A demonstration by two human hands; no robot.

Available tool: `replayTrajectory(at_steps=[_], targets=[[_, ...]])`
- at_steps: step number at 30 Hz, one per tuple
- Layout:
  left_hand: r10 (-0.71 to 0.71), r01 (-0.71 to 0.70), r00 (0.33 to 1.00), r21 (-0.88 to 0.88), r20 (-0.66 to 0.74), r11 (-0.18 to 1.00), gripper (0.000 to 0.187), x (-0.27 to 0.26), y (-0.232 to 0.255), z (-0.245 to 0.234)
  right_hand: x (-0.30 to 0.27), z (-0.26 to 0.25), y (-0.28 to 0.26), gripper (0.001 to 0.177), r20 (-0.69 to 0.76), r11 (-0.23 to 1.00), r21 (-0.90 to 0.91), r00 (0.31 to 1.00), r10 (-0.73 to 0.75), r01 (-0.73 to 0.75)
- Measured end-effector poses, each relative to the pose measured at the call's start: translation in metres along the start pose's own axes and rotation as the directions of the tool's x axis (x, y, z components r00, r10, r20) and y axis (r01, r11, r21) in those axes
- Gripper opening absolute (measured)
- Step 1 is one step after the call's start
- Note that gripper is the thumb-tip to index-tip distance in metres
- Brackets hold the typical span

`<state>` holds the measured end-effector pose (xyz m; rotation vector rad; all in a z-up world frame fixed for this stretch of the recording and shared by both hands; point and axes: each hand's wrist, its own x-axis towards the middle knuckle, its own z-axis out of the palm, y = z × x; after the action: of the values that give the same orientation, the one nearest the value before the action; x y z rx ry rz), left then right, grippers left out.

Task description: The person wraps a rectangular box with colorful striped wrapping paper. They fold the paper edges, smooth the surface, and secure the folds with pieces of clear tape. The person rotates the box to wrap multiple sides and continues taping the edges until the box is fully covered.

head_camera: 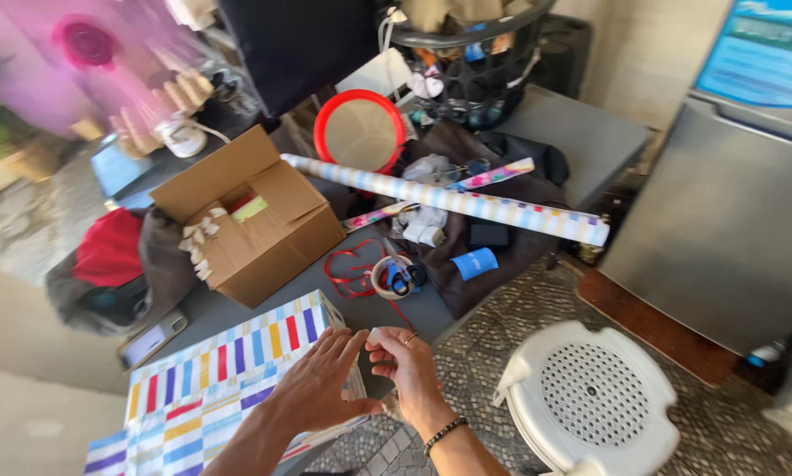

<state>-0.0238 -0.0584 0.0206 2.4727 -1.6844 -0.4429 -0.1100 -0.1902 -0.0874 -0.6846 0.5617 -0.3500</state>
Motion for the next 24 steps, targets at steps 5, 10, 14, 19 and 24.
replayTrajectory(at_steps=[5,10,14,19,24], targets=[[-0.343,0.312,0.928,-0.204,-0.143,0.928,0.041,0.014,0.008,0.02,0.015,-0.005,-0.02,0.038,0.169,0.991,-0.123,0.985,-0.036,0.057],[-0.375,0.311,0.871,-0.237,-0.318,0.921,0.012,0.02,0.005,0.035,0.027,-0.009,0.004,0.021,0.377,0.958,-0.237,0.924,-0.063,0.162],[-0.476,0.412,0.839,-0.262,-0.265,0.872,0.012,0.025,0.007,0.039,0.049,-0.017,0.025,0.014,0.396,0.985,-0.146,0.918,-0.025,0.09],[-0.565,0.537,0.788,-0.175,-0.244,0.825,0.043,0.026,0.016,0.038,0.057,-0.029,0.04,0.009,0.224,0.978,-0.209,0.972,0.064,-0.017],[-0.719,0.721,0.656,-0.091,-0.229,0.687,0.1,0.03,0.011,0.044,0.063,-0.036,0.058,0.01,0.192,0.944,-0.302,0.962,0.193,-0.129]])
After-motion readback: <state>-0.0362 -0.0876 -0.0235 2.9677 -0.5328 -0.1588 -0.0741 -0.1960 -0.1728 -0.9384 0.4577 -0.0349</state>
